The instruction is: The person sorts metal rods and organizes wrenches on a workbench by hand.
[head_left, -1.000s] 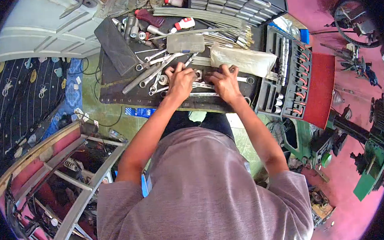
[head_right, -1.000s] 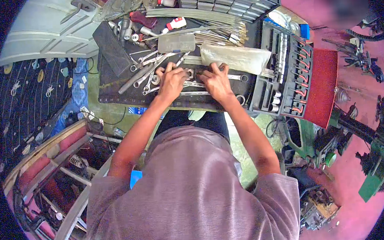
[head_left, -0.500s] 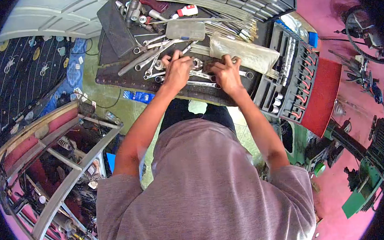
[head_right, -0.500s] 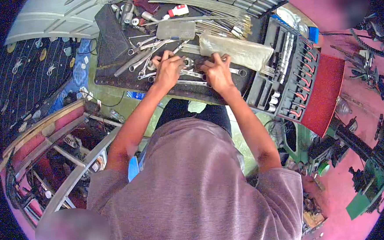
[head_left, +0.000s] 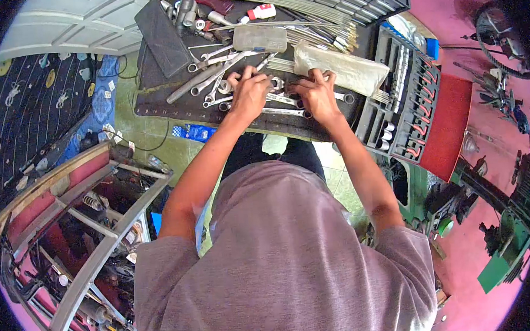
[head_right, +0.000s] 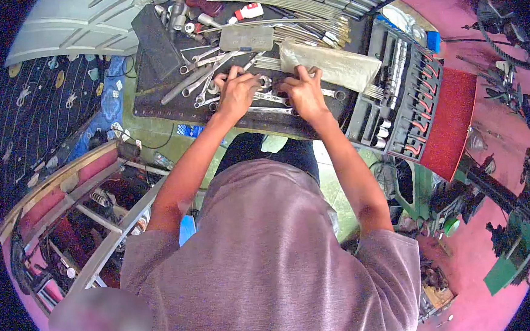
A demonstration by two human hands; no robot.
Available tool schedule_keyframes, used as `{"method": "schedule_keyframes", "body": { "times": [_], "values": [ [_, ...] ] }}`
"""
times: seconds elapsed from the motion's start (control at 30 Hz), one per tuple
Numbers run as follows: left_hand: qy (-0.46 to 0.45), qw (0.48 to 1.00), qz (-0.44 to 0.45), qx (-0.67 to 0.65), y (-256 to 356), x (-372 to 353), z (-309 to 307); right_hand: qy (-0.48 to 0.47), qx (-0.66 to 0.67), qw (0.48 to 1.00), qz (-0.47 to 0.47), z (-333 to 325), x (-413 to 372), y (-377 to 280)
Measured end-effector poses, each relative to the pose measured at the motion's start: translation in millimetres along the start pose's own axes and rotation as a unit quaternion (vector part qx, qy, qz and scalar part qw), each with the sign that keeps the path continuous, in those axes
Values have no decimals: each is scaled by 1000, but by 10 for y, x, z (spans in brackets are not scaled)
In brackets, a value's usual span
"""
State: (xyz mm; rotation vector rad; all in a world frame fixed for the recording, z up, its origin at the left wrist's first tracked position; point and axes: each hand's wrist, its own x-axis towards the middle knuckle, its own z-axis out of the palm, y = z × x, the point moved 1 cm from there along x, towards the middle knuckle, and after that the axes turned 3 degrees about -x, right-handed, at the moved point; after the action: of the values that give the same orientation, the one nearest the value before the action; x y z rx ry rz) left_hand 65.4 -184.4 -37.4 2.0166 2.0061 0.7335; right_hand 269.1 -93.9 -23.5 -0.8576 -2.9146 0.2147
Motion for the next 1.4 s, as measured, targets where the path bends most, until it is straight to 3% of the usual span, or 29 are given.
{"method": "schedule_keyframes", "body": {
  "times": [0.2, 0.33, 0.6, 0.73, 0.9, 1.13, 1.27, 1.4],
  "values": [
    [-9, 1000, 8, -21, -19, 6, 11, 47, 11, 998, -35, 133, 188, -279],
    [-14, 999, 12, -33, -32, 12, -15, 11, 0, 1000, -25, 14, 91, -129],
    [-14, 1000, 24, -1, -59, 25, -15, 61, 27, 998, 0, 95, 183, -322],
    [-20, 998, 23, -50, -74, 31, -26, 11, -3, 999, 49, -66, 17, -158],
    [-16, 998, 24, -58, -51, 17, -39, 75, 3, 995, 67, 3, -109, -134],
    [-56, 998, 15, -15, -52, 25, -35, 62, 5, 998, 9, 107, 328, -313],
    [-26, 998, 40, -45, -73, 28, -52, -8, -3, 999, 51, -38, 38, -110],
    [-37, 999, 35, -16, -78, 33, -56, 51, -4, 996, 78, -130, -360, 188]
  ]
}}
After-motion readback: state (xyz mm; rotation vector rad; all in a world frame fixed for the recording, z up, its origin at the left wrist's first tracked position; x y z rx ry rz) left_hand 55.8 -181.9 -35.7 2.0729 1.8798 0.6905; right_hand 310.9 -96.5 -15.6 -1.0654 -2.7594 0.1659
